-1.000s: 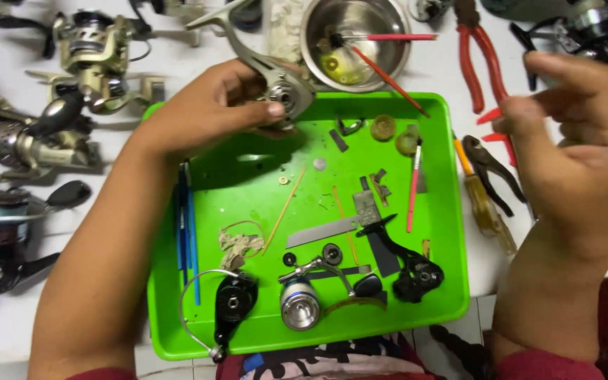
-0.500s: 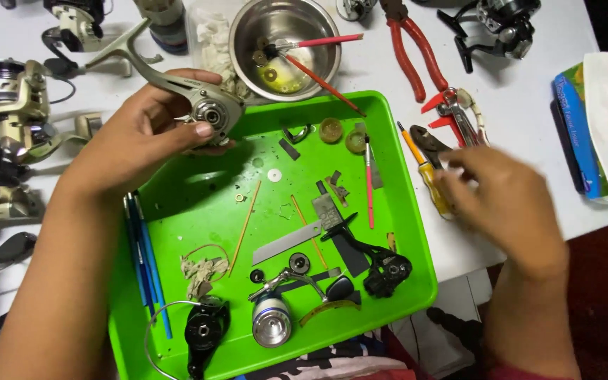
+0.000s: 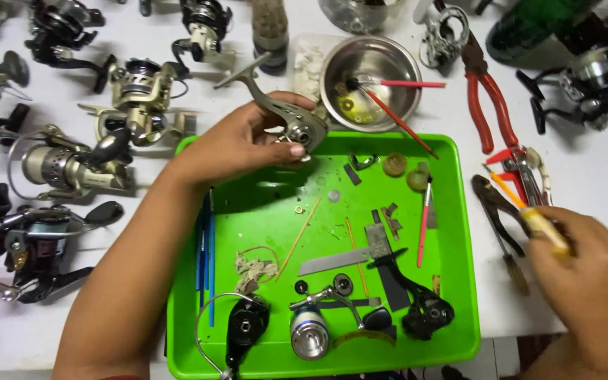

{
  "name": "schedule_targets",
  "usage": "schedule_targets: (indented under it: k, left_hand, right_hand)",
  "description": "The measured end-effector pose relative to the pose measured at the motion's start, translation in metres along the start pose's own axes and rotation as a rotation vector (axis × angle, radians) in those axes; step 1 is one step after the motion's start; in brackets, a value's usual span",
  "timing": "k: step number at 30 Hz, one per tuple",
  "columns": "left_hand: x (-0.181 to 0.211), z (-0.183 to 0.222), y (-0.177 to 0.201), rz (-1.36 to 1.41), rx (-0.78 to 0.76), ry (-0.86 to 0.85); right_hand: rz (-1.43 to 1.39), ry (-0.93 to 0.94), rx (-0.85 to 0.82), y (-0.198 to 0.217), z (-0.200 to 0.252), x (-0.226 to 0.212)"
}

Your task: The person is performing maintenance on a fishing reel, which involves using a screwdriver to remove screws, opening the casing, and applying lubricant to the internal components.

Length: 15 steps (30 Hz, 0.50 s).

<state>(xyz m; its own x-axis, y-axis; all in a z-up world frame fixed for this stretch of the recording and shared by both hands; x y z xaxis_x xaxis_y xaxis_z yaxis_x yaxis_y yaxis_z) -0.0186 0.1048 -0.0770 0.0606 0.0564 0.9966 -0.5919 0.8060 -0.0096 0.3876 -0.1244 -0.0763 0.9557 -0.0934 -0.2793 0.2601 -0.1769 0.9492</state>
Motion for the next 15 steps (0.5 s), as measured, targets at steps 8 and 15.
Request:
schedule_targets:
  k: [8,15]
  left_hand:
    - [0.000,0.001,-0.001,0.012,0.011,-0.002]
    - [0.010,0.003,-0.003,-0.093,-0.007,0.080]
  right_hand:
    - [-0.348,0.052,0.012,0.024,-0.052,-0.065]
    - [-0.241,0.456,-0.103,0.058,-0.121,-0.167]
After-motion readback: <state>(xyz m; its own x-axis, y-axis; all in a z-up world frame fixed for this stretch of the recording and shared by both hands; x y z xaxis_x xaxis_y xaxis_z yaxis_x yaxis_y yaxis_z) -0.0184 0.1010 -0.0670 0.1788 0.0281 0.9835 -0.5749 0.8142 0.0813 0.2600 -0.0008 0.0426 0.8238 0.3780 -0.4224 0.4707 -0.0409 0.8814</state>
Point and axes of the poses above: each hand's wrist, its own z-axis away from the middle knuckle, its own y-axis out of the back of the hand, x = y × z, the point moved 1 cm from there along -z, towards the middle knuckle, and after that the axes turned 6 degrees about -x, right-handed, at the moved point
